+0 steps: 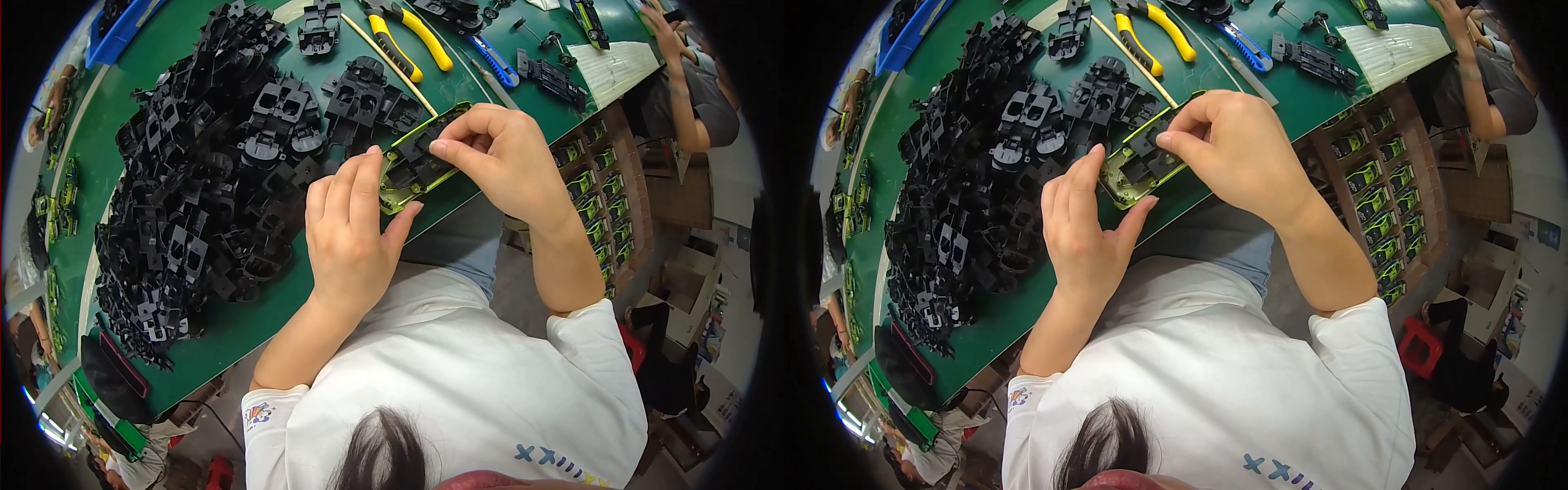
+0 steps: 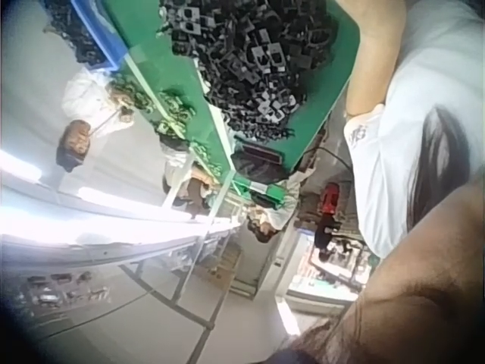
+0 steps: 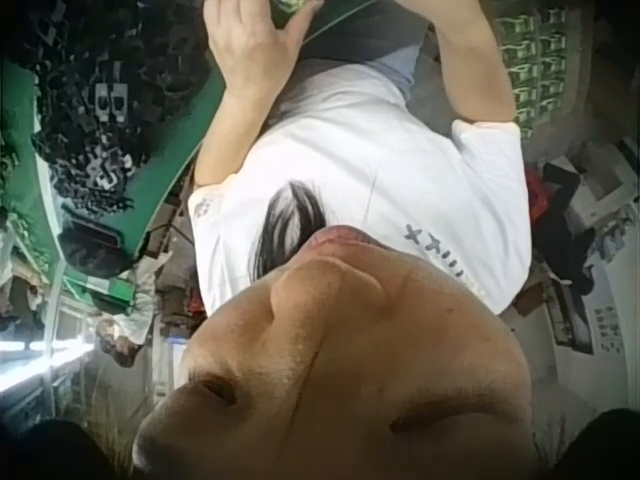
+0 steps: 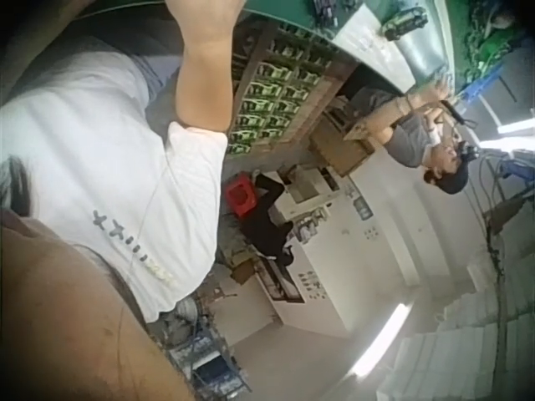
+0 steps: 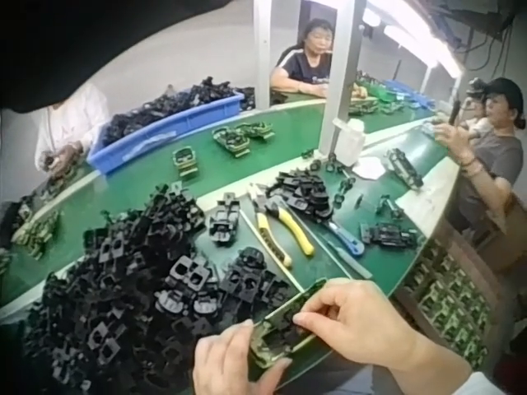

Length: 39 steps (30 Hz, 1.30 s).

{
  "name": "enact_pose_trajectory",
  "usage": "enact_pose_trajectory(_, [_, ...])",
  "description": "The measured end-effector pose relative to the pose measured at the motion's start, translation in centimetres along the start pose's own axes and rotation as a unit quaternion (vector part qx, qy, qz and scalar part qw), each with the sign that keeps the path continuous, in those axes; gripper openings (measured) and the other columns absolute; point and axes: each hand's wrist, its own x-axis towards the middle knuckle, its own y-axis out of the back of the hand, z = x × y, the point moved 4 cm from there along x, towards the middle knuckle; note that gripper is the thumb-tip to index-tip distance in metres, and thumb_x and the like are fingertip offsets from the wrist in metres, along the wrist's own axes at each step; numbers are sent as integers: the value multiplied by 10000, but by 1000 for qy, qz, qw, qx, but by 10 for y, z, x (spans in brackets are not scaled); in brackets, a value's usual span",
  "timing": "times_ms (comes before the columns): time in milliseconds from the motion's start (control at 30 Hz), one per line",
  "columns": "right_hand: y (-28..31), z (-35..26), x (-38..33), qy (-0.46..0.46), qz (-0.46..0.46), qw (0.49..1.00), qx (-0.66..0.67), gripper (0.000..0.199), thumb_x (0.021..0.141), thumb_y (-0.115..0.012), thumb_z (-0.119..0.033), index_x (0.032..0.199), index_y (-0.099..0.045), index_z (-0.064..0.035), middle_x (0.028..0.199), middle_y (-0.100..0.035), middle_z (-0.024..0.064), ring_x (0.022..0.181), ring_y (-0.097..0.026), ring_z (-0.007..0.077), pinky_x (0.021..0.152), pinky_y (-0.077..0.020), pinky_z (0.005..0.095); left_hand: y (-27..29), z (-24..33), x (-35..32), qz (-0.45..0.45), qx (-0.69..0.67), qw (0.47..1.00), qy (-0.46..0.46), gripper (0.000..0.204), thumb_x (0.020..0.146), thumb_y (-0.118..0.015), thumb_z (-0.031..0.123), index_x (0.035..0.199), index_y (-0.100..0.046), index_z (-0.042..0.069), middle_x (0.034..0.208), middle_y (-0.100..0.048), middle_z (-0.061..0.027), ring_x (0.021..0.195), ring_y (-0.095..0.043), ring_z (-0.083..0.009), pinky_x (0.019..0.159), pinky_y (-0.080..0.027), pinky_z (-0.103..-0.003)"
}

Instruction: The person assembles a toy car by installing a circuit board and a battery compartment into the chassis, using pliers and a cutter to secure the components.

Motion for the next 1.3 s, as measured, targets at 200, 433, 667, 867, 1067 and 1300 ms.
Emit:
enact_pose_trajectory(200, [7,0,-1,-22,-1,999,44,198,851,-754,-144,897,-725,47,749,-703,82,650,-634,114,607,-506,261,0,-1,-1,-2,2,1000,2,755,663,-904,193,1303,-563,-18,1122,-648,-151,943,-597,-319,828,-487,-394])
enact_pose_trajectory(433, [9,20,-2,-57,-4,963,264,177,896,-744,-154,940,-721,16,763,-672,11,619,-582,51,550,-445,189,-3,2,-3,-28,13,999,-11,696,675,-872,302,1237,-615,-19,1098,-591,-137,917,-545,-305,794,-469,-396])
enact_pose_trajectory(667, [23,43,-7,-53,72,936,339,171,913,-743,-167,972,-717,-9,777,-690,15,625,-618,57,542,-434,174,-5,12,-7,-35,-80,995,-52,743,617,-913,377,1173,-632,-28,1010,-651,-128,842,-603,-292,708,-519,-369])
enact_pose_trajectory(867, [25,61,-22,-55,122,912,387,174,927,-731,-167,987,-714,-4,809,-707,36,669,-666,91,584,-500,184,-9,14,-10,-81,-150,983,-73,720,638,-885,320,1189,-615,-56,1110,-636,-152,918,-626,-305,788,-541,-368])
enact_pose_trajectory(1067, [14,84,-34,-50,150,872,462,188,973,-668,-153,1044,-669,21,929,-717,86,749,-707,144,656,-585,240,-21,26,-7,-121,-192,971,-73,651,659,-917,232,1180,-622,-26,1167,-644,-181,970,-685,-324,773,-595,-353])
enact_pose_trajectory(1300, [0,82,-41,24,335,823,458,152,962,-685,-126,1012,-671,17,944,-723,94,856,-699,146,761,-572,254,-50,47,6,-178,-186,963,-85,477,750,-745,-22,1208,-619,16,1203,-610,-159,958,-683,-316,699,-594,-351])
